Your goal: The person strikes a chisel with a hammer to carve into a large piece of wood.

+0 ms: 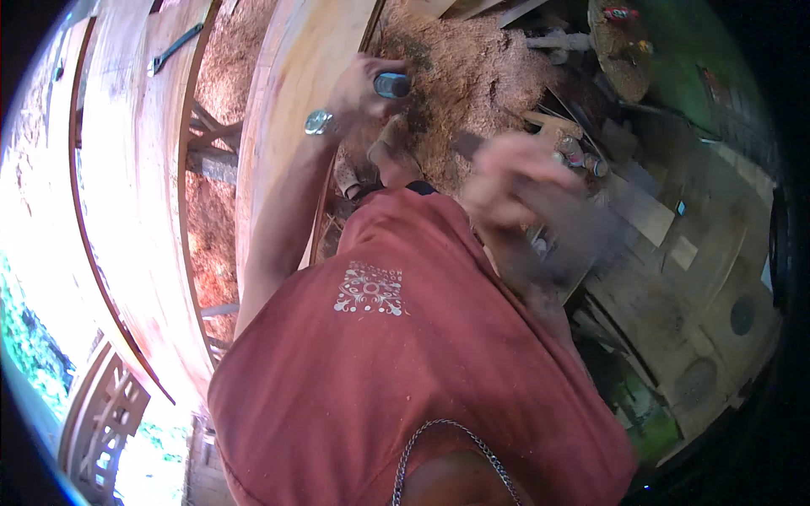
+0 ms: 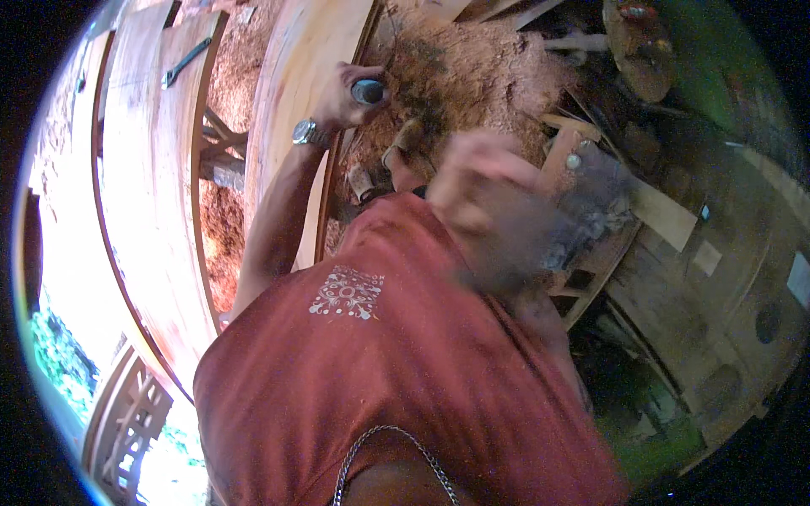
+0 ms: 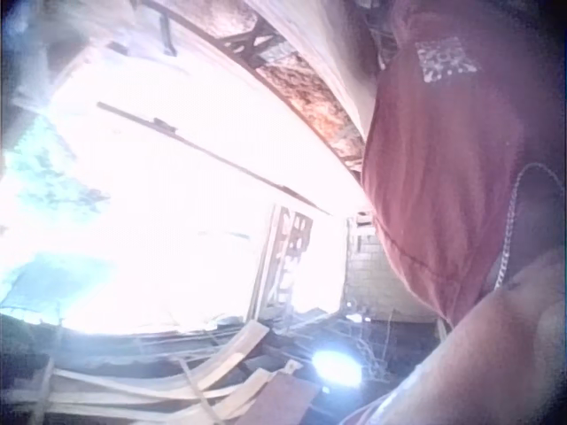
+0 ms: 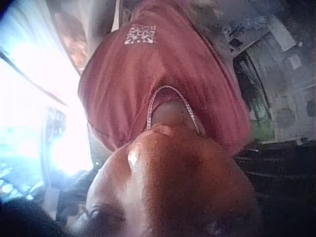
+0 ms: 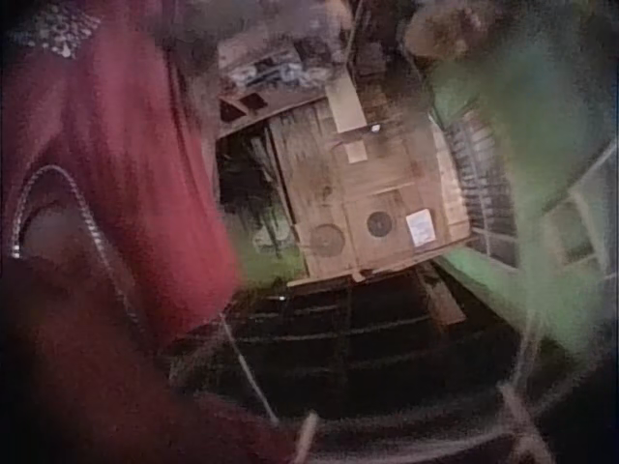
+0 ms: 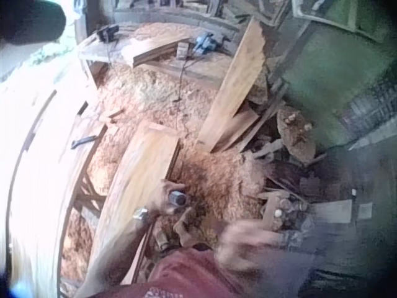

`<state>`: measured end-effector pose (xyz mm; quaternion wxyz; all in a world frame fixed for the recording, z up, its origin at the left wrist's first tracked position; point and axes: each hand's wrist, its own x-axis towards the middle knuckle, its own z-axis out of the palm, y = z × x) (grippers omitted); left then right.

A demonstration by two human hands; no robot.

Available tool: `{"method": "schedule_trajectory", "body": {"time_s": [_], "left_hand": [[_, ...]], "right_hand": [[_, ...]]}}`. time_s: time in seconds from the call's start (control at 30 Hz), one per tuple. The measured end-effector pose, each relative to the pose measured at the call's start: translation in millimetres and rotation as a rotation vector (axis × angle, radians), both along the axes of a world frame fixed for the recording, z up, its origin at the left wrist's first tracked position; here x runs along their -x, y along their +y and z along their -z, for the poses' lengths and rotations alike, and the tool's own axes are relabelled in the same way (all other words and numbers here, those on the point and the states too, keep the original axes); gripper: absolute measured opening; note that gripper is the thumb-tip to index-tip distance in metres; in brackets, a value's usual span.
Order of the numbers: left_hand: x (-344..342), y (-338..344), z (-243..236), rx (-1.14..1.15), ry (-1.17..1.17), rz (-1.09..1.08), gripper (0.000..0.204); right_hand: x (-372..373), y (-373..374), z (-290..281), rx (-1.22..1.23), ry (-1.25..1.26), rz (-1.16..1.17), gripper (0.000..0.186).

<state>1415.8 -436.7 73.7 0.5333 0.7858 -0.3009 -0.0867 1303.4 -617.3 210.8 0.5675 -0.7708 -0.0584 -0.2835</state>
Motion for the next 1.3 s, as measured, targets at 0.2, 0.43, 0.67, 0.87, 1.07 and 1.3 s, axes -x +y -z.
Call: {"method": "schedule_trajectory", "body": {"time_s": [0.2, 0.43, 0.67, 0.87, 1.07, 1.3], "left_hand": [[10.2, 1.4, 6.7, 0.025, 0.004, -0.083, 0.022], [38.2, 35.3, 19.0, 0.152, 0.247, -0.246, 0.019], [10.3, 35.1, -7.5, 0.611, 0.398, -0.536, 0.008], [-1.1, -10.3, -37.9, -0.205, 0.354, -0.415, 0.026], [22.7, -85.4, -18.3, -0.354, 0.043, 0.059, 0.024], [13.3, -92.8, -3.0, -0.363, 0.012, -0.012, 0.027]], "right_hand": [[39.0, -12.5, 38.6, 0.578, 0.617, -0.11, 0.026], [129.5, -103.7, 113.3, 0.498, 0.653, 0.309, 0.028], [189.1, -178.8, 200.2, 0.429, 1.137, 0.407, 0.042], [103.2, -230.4, 168.9, 0.31, 1.31, 0.11, 0.049], [43.5, -282.3, 152.4, 0.349, 1.214, 0.018, 0.058], [31.7, -312.5, 143.3, 0.458, 1.143, 0.114, 0.062]]}}
